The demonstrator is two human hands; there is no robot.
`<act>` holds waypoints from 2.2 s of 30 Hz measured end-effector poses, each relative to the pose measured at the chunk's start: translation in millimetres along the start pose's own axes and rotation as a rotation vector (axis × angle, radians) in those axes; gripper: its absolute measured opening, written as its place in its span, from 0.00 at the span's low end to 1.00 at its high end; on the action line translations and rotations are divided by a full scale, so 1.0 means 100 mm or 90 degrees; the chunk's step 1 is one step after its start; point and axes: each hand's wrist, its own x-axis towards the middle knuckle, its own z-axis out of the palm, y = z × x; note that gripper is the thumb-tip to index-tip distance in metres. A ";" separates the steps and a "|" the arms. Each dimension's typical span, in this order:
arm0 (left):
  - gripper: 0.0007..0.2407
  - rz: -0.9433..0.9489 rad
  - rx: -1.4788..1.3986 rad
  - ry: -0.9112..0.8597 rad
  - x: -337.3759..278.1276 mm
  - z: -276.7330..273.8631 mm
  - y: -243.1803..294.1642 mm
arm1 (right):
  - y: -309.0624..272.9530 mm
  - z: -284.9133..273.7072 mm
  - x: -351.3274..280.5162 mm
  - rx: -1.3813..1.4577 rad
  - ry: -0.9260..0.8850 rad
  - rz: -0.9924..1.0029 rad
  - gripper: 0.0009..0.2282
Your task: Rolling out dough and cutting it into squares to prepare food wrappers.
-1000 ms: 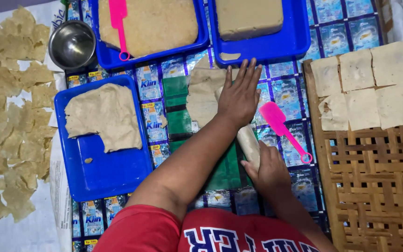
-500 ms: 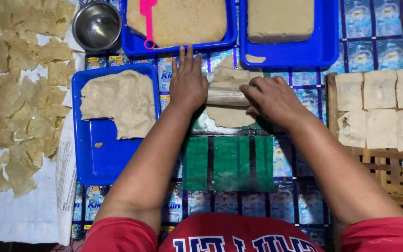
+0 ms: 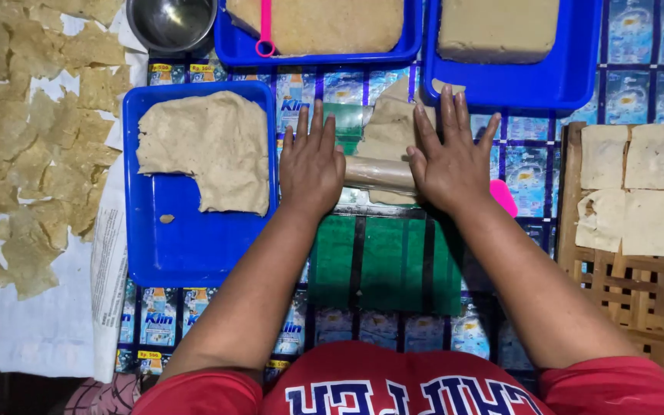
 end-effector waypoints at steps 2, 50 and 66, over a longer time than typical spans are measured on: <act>0.24 0.005 0.010 0.011 -0.15 -0.05 0.03 | -0.05 0.02 -0.11 -0.003 0.013 -0.014 0.27; 0.25 0.104 0.061 0.019 0.43 -0.20 0.72 | 0.19 -0.56 -0.72 -0.065 0.049 -0.087 0.23; 0.24 -0.010 -0.032 -0.043 -0.41 -0.21 0.33 | 0.03 -0.02 -0.40 0.008 0.000 0.004 0.27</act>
